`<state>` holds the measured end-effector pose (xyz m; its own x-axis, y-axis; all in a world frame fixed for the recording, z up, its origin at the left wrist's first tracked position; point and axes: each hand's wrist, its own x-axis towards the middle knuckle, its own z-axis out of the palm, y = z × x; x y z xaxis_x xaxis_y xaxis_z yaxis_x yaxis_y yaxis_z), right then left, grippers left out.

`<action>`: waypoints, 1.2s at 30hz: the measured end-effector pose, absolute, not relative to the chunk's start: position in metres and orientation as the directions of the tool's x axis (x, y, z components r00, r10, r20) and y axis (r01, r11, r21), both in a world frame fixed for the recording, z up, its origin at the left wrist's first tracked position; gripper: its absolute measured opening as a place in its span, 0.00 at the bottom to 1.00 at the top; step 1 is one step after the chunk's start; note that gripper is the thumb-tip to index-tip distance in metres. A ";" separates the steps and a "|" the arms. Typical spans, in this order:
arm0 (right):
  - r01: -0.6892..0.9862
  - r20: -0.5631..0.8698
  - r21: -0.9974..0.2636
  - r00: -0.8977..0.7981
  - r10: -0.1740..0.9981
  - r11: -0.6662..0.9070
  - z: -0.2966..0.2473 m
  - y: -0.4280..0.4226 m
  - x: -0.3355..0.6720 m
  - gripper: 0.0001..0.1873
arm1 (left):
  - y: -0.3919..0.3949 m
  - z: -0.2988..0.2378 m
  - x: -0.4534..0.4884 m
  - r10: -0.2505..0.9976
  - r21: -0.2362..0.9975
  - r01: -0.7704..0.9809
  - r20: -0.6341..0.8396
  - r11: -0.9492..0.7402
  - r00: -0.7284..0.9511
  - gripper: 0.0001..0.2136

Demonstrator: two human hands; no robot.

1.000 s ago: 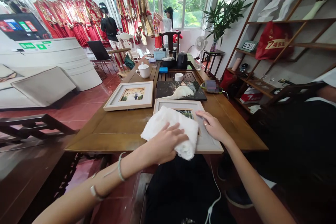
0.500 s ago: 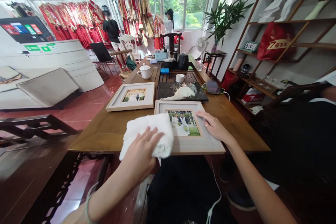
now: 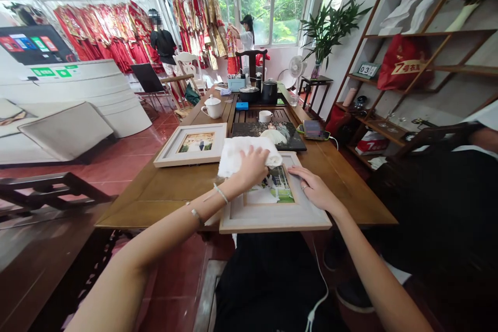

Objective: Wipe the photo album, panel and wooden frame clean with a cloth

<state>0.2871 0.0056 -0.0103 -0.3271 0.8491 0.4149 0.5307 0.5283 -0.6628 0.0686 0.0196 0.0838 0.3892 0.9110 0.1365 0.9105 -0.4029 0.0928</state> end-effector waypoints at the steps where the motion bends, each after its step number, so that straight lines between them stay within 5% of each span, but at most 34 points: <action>1: 0.530 0.415 -0.660 -0.334 0.846 0.533 -0.010 0.006 0.287 0.31 | 0.022 0.081 0.078 0.891 0.092 0.891 0.140 -0.445 0.431 0.19; 5: 0.529 0.428 -0.644 -0.350 0.833 0.553 -0.007 0.005 0.284 0.33 | 0.027 0.076 0.105 0.803 0.107 0.796 0.108 -0.595 0.586 0.18; 13: 0.542 0.471 -0.617 -0.327 0.820 0.570 -0.005 0.005 0.277 0.27 | -0.015 0.087 0.089 0.788 0.143 0.782 -0.014 -0.607 0.615 0.15; 22: 0.522 0.453 -0.675 -0.265 0.851 0.521 -0.015 0.008 0.281 0.28 | -0.102 0.104 0.050 0.689 0.379 0.662 -0.083 -0.646 0.720 0.30; 36: 0.570 0.413 -0.666 -0.257 0.874 0.482 -0.012 0.008 0.281 0.29 | -0.134 0.104 0.013 0.955 0.177 0.955 -0.136 -0.239 0.264 0.33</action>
